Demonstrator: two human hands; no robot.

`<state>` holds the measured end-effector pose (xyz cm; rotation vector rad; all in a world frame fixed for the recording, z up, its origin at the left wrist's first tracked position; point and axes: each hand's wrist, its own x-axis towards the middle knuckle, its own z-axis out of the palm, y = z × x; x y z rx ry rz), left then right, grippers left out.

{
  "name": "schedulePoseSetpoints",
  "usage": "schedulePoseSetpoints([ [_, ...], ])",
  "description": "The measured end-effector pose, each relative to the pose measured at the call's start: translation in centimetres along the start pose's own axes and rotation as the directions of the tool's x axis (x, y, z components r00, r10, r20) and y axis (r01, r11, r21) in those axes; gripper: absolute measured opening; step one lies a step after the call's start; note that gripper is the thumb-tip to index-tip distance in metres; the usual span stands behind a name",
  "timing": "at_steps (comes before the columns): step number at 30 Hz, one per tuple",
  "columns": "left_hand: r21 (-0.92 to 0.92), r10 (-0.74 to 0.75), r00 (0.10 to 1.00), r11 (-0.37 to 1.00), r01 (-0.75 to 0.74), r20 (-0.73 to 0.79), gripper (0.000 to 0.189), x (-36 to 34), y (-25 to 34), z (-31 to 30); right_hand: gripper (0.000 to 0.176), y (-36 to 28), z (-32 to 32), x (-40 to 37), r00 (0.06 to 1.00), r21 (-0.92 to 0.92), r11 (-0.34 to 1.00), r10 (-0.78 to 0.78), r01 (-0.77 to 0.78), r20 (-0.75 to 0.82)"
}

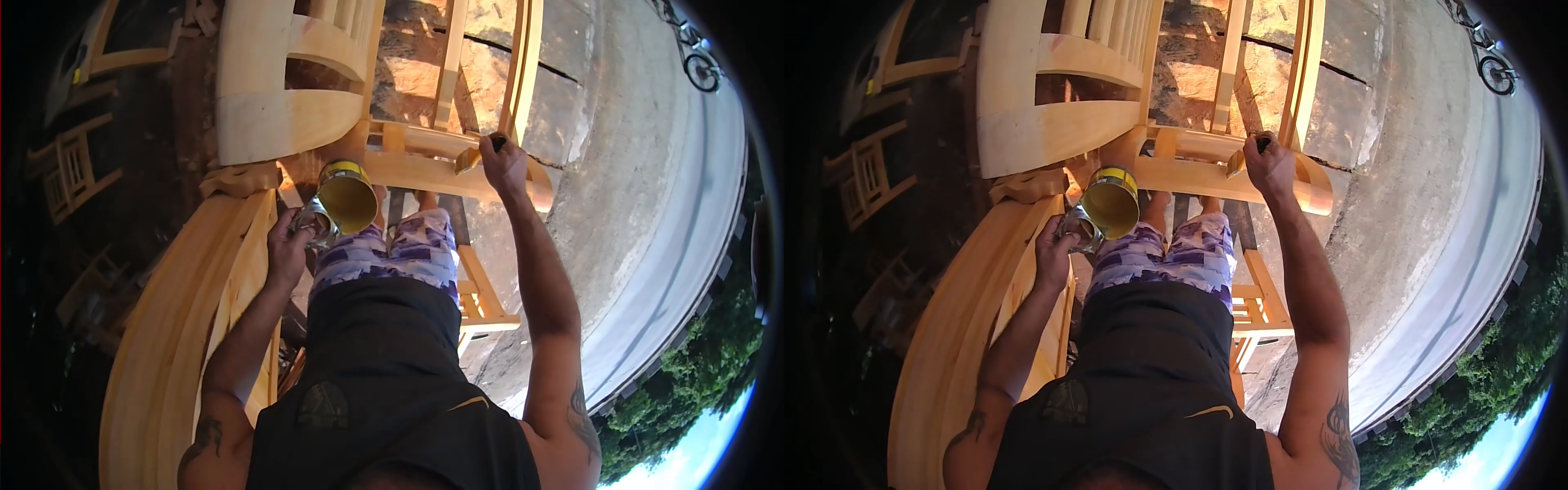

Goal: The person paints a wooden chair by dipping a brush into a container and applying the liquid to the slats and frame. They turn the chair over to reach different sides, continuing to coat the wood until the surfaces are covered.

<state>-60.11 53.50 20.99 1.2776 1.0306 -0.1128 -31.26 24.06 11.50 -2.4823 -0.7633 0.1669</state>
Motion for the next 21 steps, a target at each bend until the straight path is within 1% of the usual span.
schedulePoseSetpoints([
  [2, 0.059, 0.011, 1.0, 0.998, -0.013, 0.026, 0.028, 0.1, -0.2, -0.1, 0.011, -3.8, -0.7, 1.1, 0.997, 0.087, 0.993, 0.079, -0.081, 0.019],
  [3, 0.056, 0.012, 0.999, 0.998, -0.014, 0.031, 0.028, 0.3, -0.4, -0.1, 0.018, -5.6, -0.1, 1.3, 0.977, 0.238, 0.948, 0.203, -0.212, 0.061],
  [4, 0.054, 0.013, 0.999, 0.998, -0.015, 0.034, 0.028, 0.6, -0.5, 0.2, 0.025, -7.7, 0.0, 1.7, 0.959, 0.317, 0.906, 0.25, -0.281, 0.137],
  [6, 0.047, 0.015, 0.999, 0.999, -0.017, 0.036, 0.029, 0.9, -0.6, 0.4, 0.024, -8.0, 2.9, 0.5, 0.964, 0.417, 0.871, 0.207, -0.26, 0.167],
  [9, 0.038, 0.018, 0.998, 0.999, -0.02, 0.053, 0.03, 1.2, -0.3, 0.5, 0.025, -4.0, 2.0, -1.7, 0.921, 0.31, 0.873, 0.313, -0.375, 0.234],
  [10, 0.038, 0.017, 0.998, 0.999, -0.02, 0.056, 0.031, 1.2, -0.2, 0.3, 0.025, -0.9, 1.3, -2.7, 0.97, 0.251, 0.94, 0.203, -0.23, 0.131],
  [11, 0.038, 0.017, 0.998, 0.999, -0.02, 0.056, 0.032, 1.3, 0.0, 0.5, 0.025, 1.7, -0.3, -3.2, 0.943, 0.205, 0.922, 0.305, -0.328, 0.137],
  [12, 0.022, 0.016, 0.999, 1.0, -0.017, 0.052, 0.032, 1.2, -0.1, 0.4, 0.024, 4.1, -1.6, -4.0, 0.952, 0.155, 0.939, 0.3, -0.306, 0.064],
  [13, 0.006, 0.015, 0.999, 1.0, -0.015, 0.048, 0.032, 1.0, -0.1, 0.4, 0.024, 5.4, -3.4, -4.5, 0.943, 0.014, 0.943, 0.331, -0.331, 0.035],
  [14, -0.008, 0.012, 0.999, 1.0, -0.011, 0.045, 0.032, 0.8, -0.1, 0.3, 0.024, 6.2, -4.9, -4.3, 0.908, -0.098, 0.906, 0.417, -0.412, 0.033],
  [16, -0.03, 0.006, 0.999, 1.0, -0.004, 0.041, 0.032, 0.6, -0.6, 0.2, 0.021, 5.8, -6.5, -3.6, 0.926, -0.152, 0.915, 0.378, -0.374, -0.005],
  [18, -0.035, 0.005, 0.999, 0.999, -0.004, 0.037, 0.032, 0.7, -0.8, 0.1, 0.018, 3.3, -5.1, -2.6, 0.97, -0.241, 0.941, 0.243, -0.239, -0.013],
  [19, -0.028, 0.005, 0.999, 1.0, -0.004, 0.039, 0.031, 0.6, -0.9, 0.1, 0.016, 1.2, -3.6, -2.2, 0.977, -0.225, 0.954, 0.211, -0.2, 0.027],
  [20, -0.021, 0.007, 0.999, 1.0, -0.006, 0.042, 0.031, 0.7, -0.8, 0.2, 0.015, -1.0, -1.4, -2.2, 0.972, -0.206, 0.96, 0.213, -0.19, 0.098],
  [21, -0.011, 0.016, 0.999, 1.0, -0.015, 0.035, 0.03, 0.7, -0.6, 0.3, 0.015, -2.4, 1.5, -2.7, 0.992, -0.108, 0.992, 0.079, -0.068, 0.1],
])
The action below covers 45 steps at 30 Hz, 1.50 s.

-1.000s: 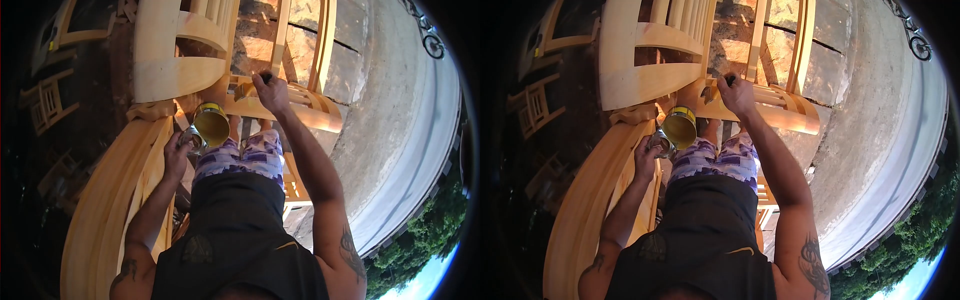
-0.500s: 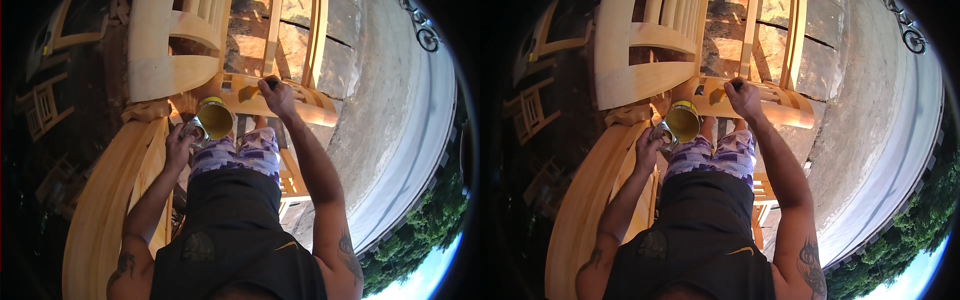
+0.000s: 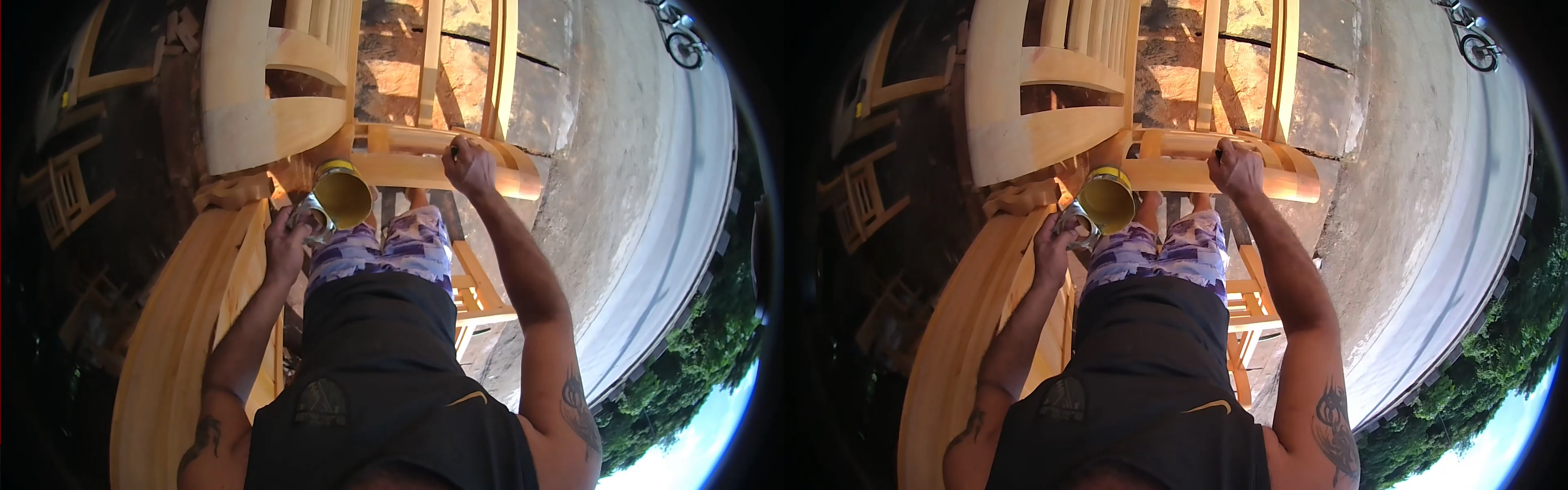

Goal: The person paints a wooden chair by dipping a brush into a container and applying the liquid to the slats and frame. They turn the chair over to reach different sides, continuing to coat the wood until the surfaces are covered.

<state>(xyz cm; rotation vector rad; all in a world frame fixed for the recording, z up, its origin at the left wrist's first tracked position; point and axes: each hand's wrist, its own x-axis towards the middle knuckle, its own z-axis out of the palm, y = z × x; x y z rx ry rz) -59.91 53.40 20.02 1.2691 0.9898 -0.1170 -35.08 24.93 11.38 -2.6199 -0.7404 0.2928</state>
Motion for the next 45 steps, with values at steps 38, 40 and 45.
schedulePoseSetpoints([
  [38, 0.097, -0.008, 0.999, 0.995, 0.005, 0.032, 0.034, 1.0, 4.4, 0.1, 0.017, 3.8, -3.5, -17.0, 0.693, 0.745, 0.503, 0.717, -0.439, -0.075],
  [40, 0.109, 0.009, 0.999, 0.994, -0.014, 0.05, 0.035, 1.0, 4.4, 0.4, 0.014, 8.9, -5.3, -19.4, 0.604, 0.6, 0.608, 0.758, -0.52, -0.245],
  [45, 0.109, 0.033, 0.995, 0.993, -0.043, 0.095, 0.03, 0.1, 6.8, 3.0, 0.013, 12.1, -6.7, -21.6, 0.518, 0.353, 0.763, 0.634, -0.542, -0.574],
])
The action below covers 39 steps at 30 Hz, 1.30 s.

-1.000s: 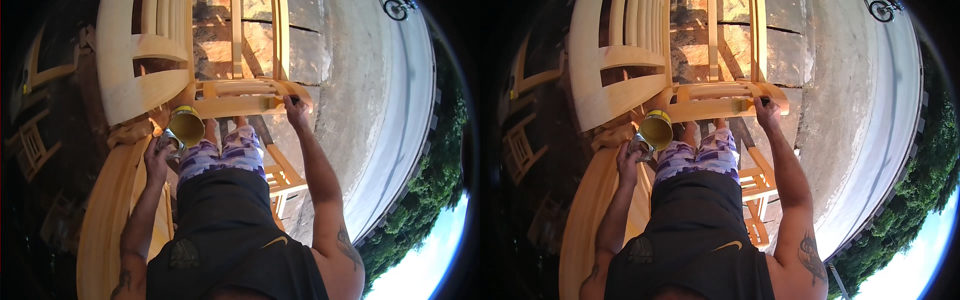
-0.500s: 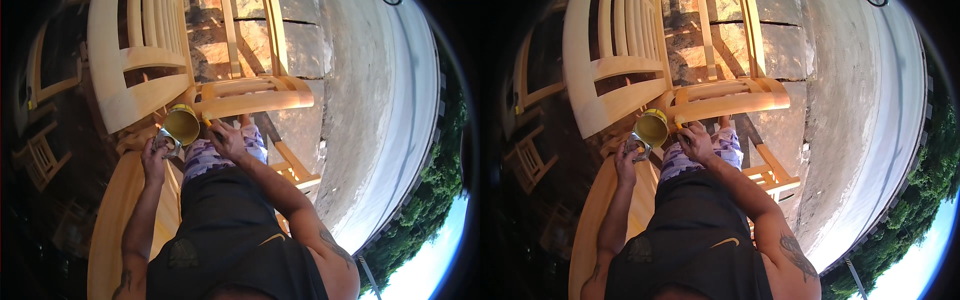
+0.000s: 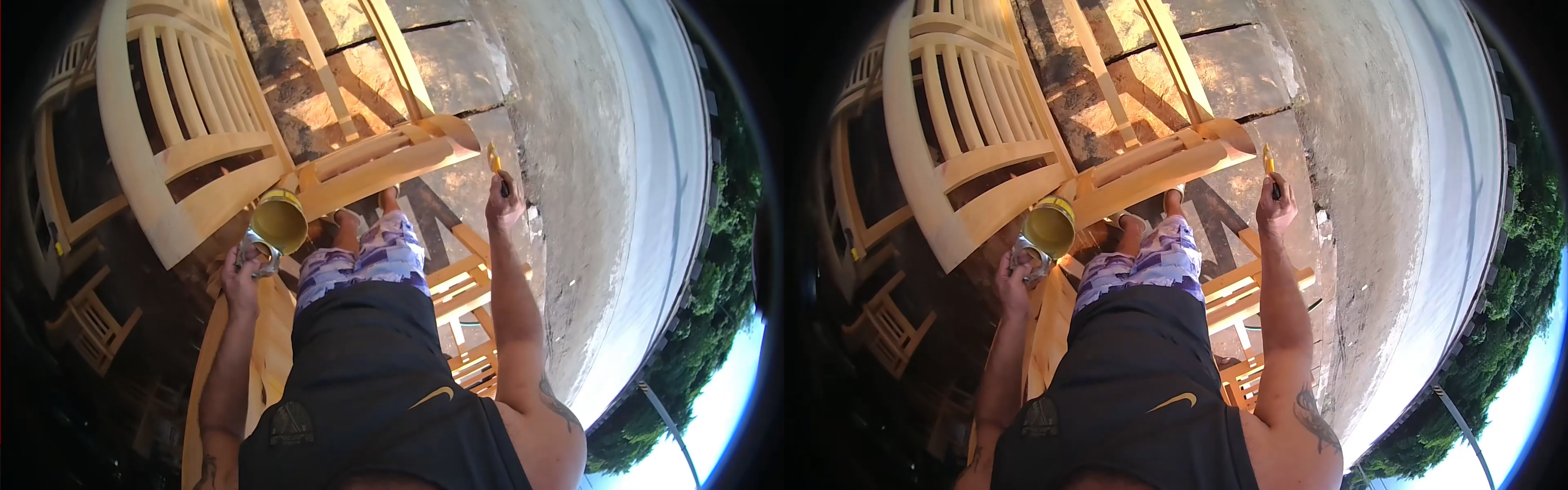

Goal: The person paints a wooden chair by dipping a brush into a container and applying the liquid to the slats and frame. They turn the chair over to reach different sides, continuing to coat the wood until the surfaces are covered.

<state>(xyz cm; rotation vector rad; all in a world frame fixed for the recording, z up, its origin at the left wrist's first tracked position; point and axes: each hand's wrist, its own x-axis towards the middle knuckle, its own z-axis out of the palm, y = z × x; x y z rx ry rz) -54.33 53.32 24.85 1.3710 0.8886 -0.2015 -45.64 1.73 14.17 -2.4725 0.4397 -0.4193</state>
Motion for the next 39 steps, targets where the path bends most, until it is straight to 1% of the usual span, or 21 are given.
schedulePoseSetpoints([
  [2, 0.034, -0.008, 0.998, 0.999, 0.006, 0.059, 0.03, 0.0, 0.1, 0.5, 0.014, -2.6, 1.7, -2.1, 1.0, -0.009, 1.0, 0.004, -0.003, 0.019],
  [4, 0.06, 0.001, 0.999, 0.998, -0.004, 0.054, 0.029, -0.6, 1.7, 2.1, 0.015, -7.0, 3.3, -5.0, 0.976, 0.046, 0.984, -0.174, 0.169, 0.129],
  [6, 0.09, 0.03, 0.998, 0.995, -0.035, 0.059, 0.029, -1.3, 2.8, 3.3, 0.014, -10.2, 3.6, -7.3, 0.962, 0.202, 0.976, -0.128, 0.079, 0.242],
  [8, 0.116, 0.044, 0.996, 0.992, -0.052, 0.071, 0.032, -1.8, 2.5, 3.1, 0.015, -12.0, 1.3, -7.5, 0.951, 0.327, 0.944, -0.058, -0.048, 0.305],
  [9, 0.127, 0.05, 0.996, 0.99, -0.06, 0.074, 0.034, -1.6, 2.1, 3.1, 0.016, -11.5, 0.7, -7.2, 0.952, 0.366, 0.921, 0.017, -0.133, 0.304],
  [10, 0.138, 0.064, 0.995, 0.988, -0.075, 0.083, 0.033, -1.4, 1.8, 3.0, 0.018, -10.3, 0.3, -6.7, 0.911, 0.351, 0.876, 0.2, -0.332, 0.361],
  [11, 0.149, 0.077, 0.993, 0.985, -0.09, 0.091, 0.033, -1.2, 1.7, 3.0, 0.018, -8.0, 0.5, -6.0, 0.896, 0.364, 0.843, 0.267, -0.395, 0.355],
  [14, 0.184, 0.073, 0.994, 0.979, -0.087, 0.083, 0.03, -1.6, 1.7, 4.5, 0.021, -2.1, -1.1, -1.8, 0.847, 0.366, 0.767, 0.435, -0.526, 0.306],
  [16, 0.186, 0.056, 0.996, 0.98, -0.067, 0.067, 0.029, -2.6, 2.2, 6.0, 0.023, 0.7, -2.4, 0.1, 0.835, 0.466, 0.698, 0.508, -0.544, 0.213],
  [19, 0.156, 0.021, 0.998, 0.987, -0.031, 0.063, 0.028, -3.4, 2.7, 7.9, 0.023, 2.0, -4.1, 1.0, 0.87, 0.445, 0.76, 0.484, -0.474, 0.1],
  [22, 0.132, 0.023, 0.996, 0.991, -0.034, 0.084, 0.029, -4.3, 3.1, 9.4, 0.02, 0.1, -3.8, -1.1, 0.985, 0.259, 0.951, 0.172, -0.168, 0.01],
  [24, 0.131, 0.034, 0.995, 0.99, -0.046, 0.095, 0.029, -4.5, 3.2, 10.9, 0.02, -1.3, -1.8, -3.3, 0.98, 0.257, 0.962, 0.046, -0.096, 0.193],
  [26, 0.181, 0.042, 0.995, 0.982, -0.057, 0.087, 0.029, -4.8, 3.8, 11.6, 0.019, -4.2, -1.6, -3.9, 0.959, 0.347, 0.932, 0.005, -0.107, 0.283],
  [27, 0.203, 0.045, 0.996, 0.977, -0.06, 0.082, 0.029, -5.0, 3.9, 11.9, 0.018, -4.8, -1.8, -3.5, 0.959, 0.372, 0.92, 0.011, -0.12, 0.282],
  [29, 0.144, 0.031, 0.998, 0.989, -0.039, 0.056, 0.03, -6.1, 4.1, 12.2, 0.018, -6.7, -3.1, -2.4, 0.96, 0.419, 0.897, 0.021, -0.142, 0.28],
  [30, 0.109, 0.023, 0.999, 0.994, -0.028, 0.042, 0.03, -6.0, 4.0, 12.3, 0.016, -7.3, -3.9, -0.9, 0.959, 0.407, 0.898, 0.053, -0.168, 0.279],
  [32, 0.097, 0.062, 0.997, 0.993, -0.066, 0.044, 0.031, -5.3, 2.6, 11.4, 0.017, -6.3, -4.3, 2.3, 0.965, 0.362, 0.918, 0.068, -0.159, 0.252],
  [34, 0.089, 0.065, 0.998, 0.994, -0.067, 0.025, 0.032, -5.0, 1.9, 10.9, 0.018, -4.9, -3.7, 5.9, 0.972, 0.29, 0.952, 0.031, -0.1, 0.234],
  [36, 0.086, 0.029, 1.0, 0.996, -0.027, -0.012, 0.034, -5.4, 1.8, 10.5, 0.017, -4.4, -2.4, 9.0, 0.972, 0.207, 0.976, -0.113, 0.07, 0.204],
  [38, 0.07, 0.027, 0.999, 0.997, -0.025, -0.024, 0.036, -5.1, 0.9, 9.5, 0.016, -3.1, 0.3, 11.5, 0.93, 0.152, 0.964, -0.253, 0.219, 0.267],
  [39, 0.047, 0.021, 0.999, 0.999, -0.019, -0.032, 0.036, -5.1, 0.6, 9.0, 0.017, -3.6, 1.4, 12.2, 0.904, 0.046, 0.967, -0.25, 0.25, 0.346],
])
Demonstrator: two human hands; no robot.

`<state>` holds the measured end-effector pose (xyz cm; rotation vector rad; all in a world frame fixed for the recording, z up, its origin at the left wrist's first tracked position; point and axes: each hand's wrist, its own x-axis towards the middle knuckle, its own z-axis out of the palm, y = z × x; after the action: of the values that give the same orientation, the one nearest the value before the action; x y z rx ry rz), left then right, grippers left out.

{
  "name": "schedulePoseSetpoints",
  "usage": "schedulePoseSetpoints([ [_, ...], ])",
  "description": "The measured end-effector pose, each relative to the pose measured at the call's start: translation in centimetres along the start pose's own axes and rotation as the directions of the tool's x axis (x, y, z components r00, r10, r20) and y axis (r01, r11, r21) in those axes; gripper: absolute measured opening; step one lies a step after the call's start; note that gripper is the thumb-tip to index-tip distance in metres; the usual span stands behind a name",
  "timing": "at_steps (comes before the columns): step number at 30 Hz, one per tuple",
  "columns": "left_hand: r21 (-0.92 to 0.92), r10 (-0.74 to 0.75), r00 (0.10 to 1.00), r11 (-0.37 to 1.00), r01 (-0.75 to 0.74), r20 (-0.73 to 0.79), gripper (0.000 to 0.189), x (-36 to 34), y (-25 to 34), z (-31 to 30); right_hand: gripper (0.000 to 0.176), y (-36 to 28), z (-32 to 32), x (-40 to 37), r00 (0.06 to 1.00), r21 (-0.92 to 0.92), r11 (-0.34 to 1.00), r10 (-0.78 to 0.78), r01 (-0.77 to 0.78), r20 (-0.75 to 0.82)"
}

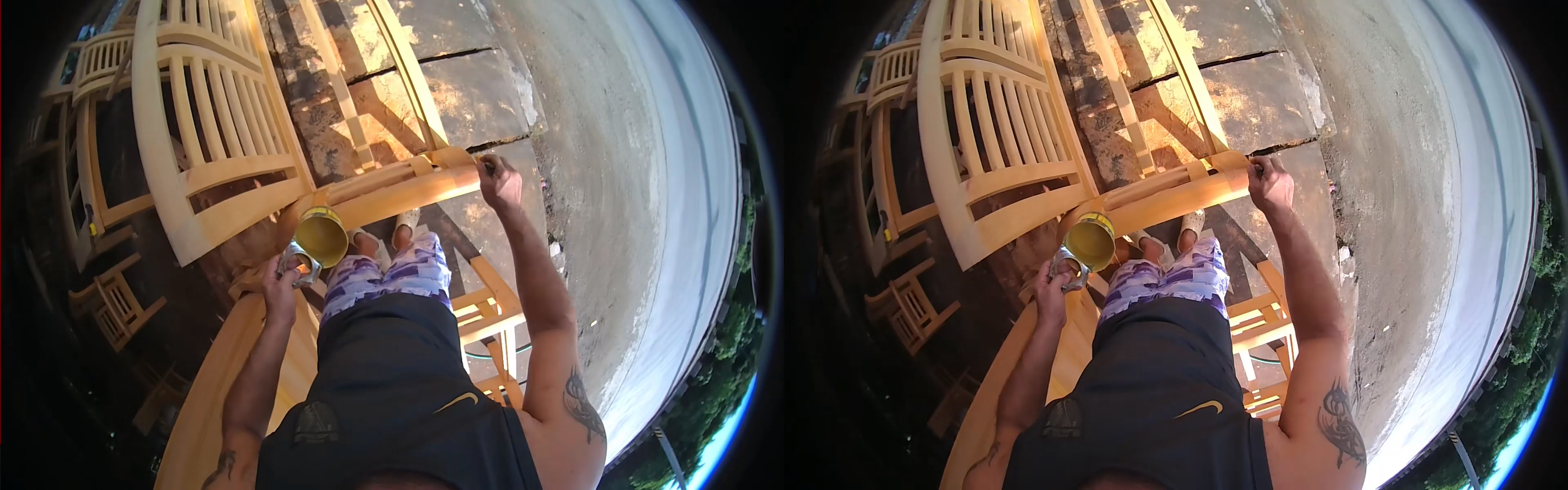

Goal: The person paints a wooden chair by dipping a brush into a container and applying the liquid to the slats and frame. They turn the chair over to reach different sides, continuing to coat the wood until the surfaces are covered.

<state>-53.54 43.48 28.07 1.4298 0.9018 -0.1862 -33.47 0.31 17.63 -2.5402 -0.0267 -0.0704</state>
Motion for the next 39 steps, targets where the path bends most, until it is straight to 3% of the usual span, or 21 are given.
schedulePoseSetpoints([
  [3, -0.028, -0.006, 1.0, 1.0, 0.005, -0.028, 0.034, 0.0, -1.1, -1.7, 0.02, -1.7, 2.9, 0.7, 0.939, -0.109, 0.976, -0.145, 0.188, 0.313],
  [7, 0.025, 0.004, 0.999, 1.0, -0.003, -0.034, 0.032, 0.7, -3.2, -4.9, 0.024, -6.3, 3.3, 2.8, 0.956, 0.112, 0.983, 0.108, -0.143, 0.272],
  [11, -0.003, 0.013, 0.999, 1.0, -0.013, -0.052, 0.029, 1.3, -4.0, -6.5, 0.032, -6.3, 4.3, 5.0, 0.954, 0.117, 0.97, 0.182, -0.214, 0.237],
  [14, -0.072, -0.009, 0.997, 0.997, 0.004, -0.073, 0.028, 1.9, -5.2, -7.6, 0.039, -9.7, 5.1, 6.1, 0.851, 0.137, 0.894, 0.346, -0.427, 0.396],
  [19, -0.084, -0.056, 0.993, 0.995, 0.048, -0.101, 0.028, 2.7, -7.0, -8.5, 0.031, -13.4, 9.1, 6.3, 0.721, 0.295, 0.795, 0.239, -0.53, 0.65],
  [24, -0.019, -0.1, 0.982, 0.995, 0.098, -0.158, 0.028, 3.3, -6.8, -7.9, 0.029, -16.1, 15.5, 8.7, 0.632, 0.368, 0.754, 0.08, -0.544, 0.771],
  [27, -0.097, -0.155, 0.966, 0.986, 0.137, -0.208, 0.028, 3.9, -8.2, -7.7, 0.029, -16.1, 20.3, 10.9, 0.644, 0.293, 0.823, 0.112, -0.487, 0.757],
  [29, -0.107, -0.18, 0.96, 0.981, 0.16, -0.214, 0.027, 4.2, -8.3, -7.3, 0.038, -17.0, 22.4, 12.2, 0.678, 0.196, 0.898, 0.14, -0.394, 0.722],
  [34, -0.201, -0.293, 0.922, 0.948, 0.247, -0.253, 0.025, 4.7, -8.4, -6.7, 0.042, -15.6, 29.7, 13.9, 0.581, 0.136, 0.875, 0.185, -0.464, 0.793],
  [37, -0.201, -0.296, 0.908, 0.949, 0.244, -0.297, 0.024, 5.0, -8.3, -6.1, 0.045, -14.0, 34.4, 14.1, 0.593, 0.1, 0.933, 0.135, -0.346, 0.794],
  [39, -0.206, -0.341, 0.894, 0.935, 0.29, -0.291, 0.024, 5.2, -8.0, -6.1, 0.044, -13.1, 37.2, 13.7, 0.552, 0.054, 0.94, 0.151, -0.337, 0.82],
])
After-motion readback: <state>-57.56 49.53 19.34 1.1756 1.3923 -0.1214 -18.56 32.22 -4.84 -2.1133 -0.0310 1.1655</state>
